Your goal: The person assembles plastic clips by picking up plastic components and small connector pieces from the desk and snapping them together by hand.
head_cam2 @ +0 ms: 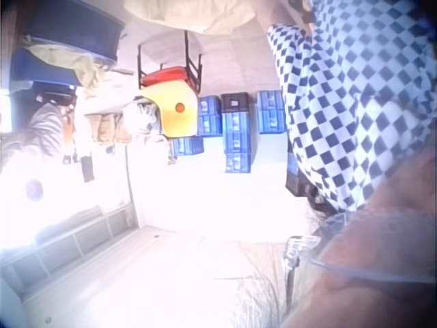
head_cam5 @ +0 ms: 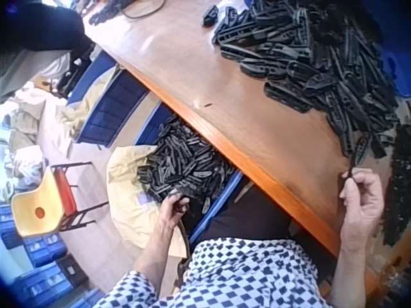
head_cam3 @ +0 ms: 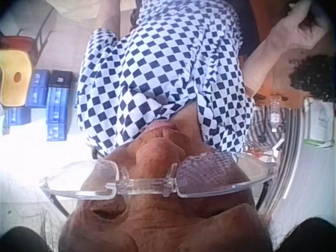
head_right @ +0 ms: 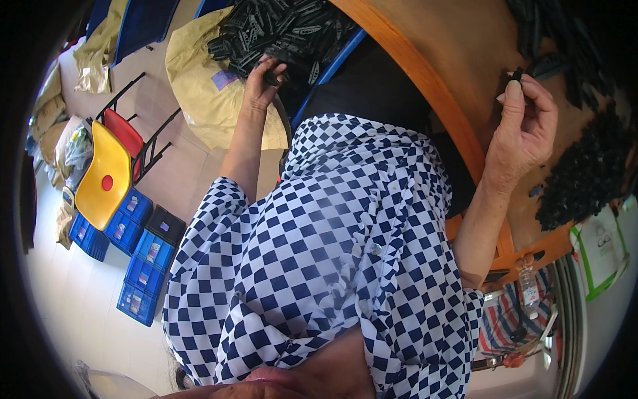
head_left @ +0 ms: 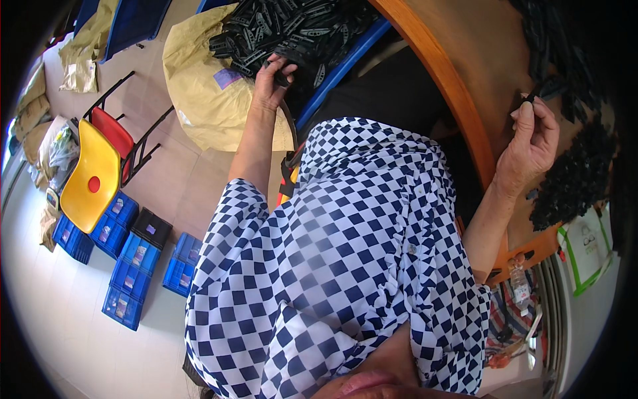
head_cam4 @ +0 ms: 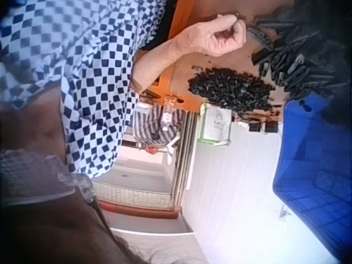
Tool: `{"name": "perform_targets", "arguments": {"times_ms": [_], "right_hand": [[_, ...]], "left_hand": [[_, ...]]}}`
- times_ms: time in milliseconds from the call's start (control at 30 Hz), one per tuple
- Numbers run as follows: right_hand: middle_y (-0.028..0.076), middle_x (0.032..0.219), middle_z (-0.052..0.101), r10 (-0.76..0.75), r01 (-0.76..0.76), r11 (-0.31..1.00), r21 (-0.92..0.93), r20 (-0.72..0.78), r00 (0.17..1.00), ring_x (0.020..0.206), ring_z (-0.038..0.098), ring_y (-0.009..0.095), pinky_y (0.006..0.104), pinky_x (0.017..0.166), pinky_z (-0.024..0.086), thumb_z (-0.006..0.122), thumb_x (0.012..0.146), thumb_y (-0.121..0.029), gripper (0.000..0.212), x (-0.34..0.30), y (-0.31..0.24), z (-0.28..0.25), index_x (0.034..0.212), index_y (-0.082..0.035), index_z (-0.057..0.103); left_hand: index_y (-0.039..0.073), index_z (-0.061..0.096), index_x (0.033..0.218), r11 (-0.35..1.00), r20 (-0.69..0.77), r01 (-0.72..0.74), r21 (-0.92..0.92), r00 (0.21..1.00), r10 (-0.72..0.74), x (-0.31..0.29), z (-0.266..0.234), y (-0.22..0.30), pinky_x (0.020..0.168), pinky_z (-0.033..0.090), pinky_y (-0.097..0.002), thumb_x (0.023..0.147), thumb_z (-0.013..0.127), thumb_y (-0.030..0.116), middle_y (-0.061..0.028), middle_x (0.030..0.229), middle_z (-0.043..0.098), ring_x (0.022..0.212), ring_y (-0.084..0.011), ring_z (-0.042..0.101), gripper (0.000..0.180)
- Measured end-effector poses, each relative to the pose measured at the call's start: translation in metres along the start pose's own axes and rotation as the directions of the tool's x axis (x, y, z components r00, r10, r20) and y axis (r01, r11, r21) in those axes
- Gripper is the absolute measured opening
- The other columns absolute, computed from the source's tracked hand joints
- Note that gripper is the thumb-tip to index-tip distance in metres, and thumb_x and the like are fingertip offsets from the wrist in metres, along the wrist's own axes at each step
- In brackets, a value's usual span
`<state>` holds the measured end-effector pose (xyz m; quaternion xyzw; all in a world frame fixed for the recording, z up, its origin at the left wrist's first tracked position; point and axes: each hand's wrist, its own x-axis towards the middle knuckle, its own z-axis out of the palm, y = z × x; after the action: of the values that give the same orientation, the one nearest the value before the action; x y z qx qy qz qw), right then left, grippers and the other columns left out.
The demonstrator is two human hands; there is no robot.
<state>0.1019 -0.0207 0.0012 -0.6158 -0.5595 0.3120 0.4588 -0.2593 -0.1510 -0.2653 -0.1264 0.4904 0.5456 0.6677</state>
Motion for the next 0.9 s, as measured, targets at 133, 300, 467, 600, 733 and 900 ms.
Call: {"name": "perform_targets", "arguments": {"times_ms": [133,300,467,600,733,900], "right_hand": [[0.009,0.103,0.065,-0.003,0.003,1.0,0.007,0.0,1.0,0.077,0.06,0.009,0.0201,0.071,0.05,0.064,0.087,0.002,0.012,0.0,0.0,0.0,0.098,0.0,0.062],[0.009,0.104,0.064,0.002,-0.003,0.999,-0.048,-0.013,1.0,0.076,0.059,0.009,0.0199,0.071,0.05,0.064,0.088,0.002,0.011,-0.001,-0.002,0.0,0.098,0.0,0.061],[0.009,0.104,0.063,0.004,-0.004,1.0,0.019,0.012,1.0,0.076,0.059,0.009,0.0201,0.071,0.05,0.063,0.088,0.003,0.011,-0.002,-0.001,0.005,0.098,0.0,0.061],[0.009,0.103,0.063,0.007,-0.007,1.0,0.008,0.002,1.0,0.076,0.059,0.01,0.0202,0.07,0.05,0.063,0.088,0.004,0.01,-0.002,-0.001,0.004,0.098,0.001,0.061],[0.009,0.103,0.063,0.007,-0.007,1.0,0.005,-0.005,1.0,0.076,0.059,0.01,0.0207,0.07,0.05,0.063,0.087,0.004,0.011,-0.001,-0.002,0.0,0.098,0.001,0.061],[0.01,0.102,0.063,-0.019,0.018,1.0,0.022,0.01,1.0,0.076,0.059,0.01,0.0208,0.07,0.05,0.063,0.087,0.004,0.011,0.002,0.004,0.001,0.098,0.001,0.061]], "left_hand": [[0.008,0.063,0.108,0.762,-0.277,-0.18,0.622,0.86,0.429,0.01,0.005,-0.029,0.061,0.05,-0.0296,0.084,0.066,0.012,-0.0013,0.072,0.062,0.074,-0.0163,0.064,0.024],[0.009,0.063,0.114,-0.205,0.358,-0.295,0.933,0.795,0.489,0.022,0.072,-0.059,0.078,0.052,-0.0426,0.083,0.067,0.028,-0.0184,0.101,0.062,0.091,-0.0364,0.064,0.036],[0.01,0.061,0.112,-0.358,0.331,-0.199,0.912,0.873,0.359,0.053,0.085,-0.072,0.082,0.051,-0.0459,0.083,0.065,0.027,-0.0162,0.109,0.059,0.094,-0.038,0.062,0.034],[0.005,0.062,0.107,0.269,0.123,-0.196,0.943,0.956,0.267,0.066,0.076,-0.065,0.063,0.052,-0.0369,0.085,0.064,0.018,-0.0147,0.091,0.067,0.078,-0.0276,0.066,0.025],[0.001,0.06,0.11,0.93,0.117,0.151,0.335,0.973,-0.2,0.038,0.075,-0.039,0.05,0.045,-0.0228,0.091,0.059,0.013,-0.0146,0.098,0.068,0.067,-0.0132,0.061,0.022],[-0.001,0.058,0.114,0.941,0.269,0.338,-0.005,0.907,-0.324,0.011,0.071,-0.035,0.05,0.044,-0.0228,0.092,0.058,0.013,-0.0167,0.105,0.065,0.068,-0.0138,0.058,0.026]]}}
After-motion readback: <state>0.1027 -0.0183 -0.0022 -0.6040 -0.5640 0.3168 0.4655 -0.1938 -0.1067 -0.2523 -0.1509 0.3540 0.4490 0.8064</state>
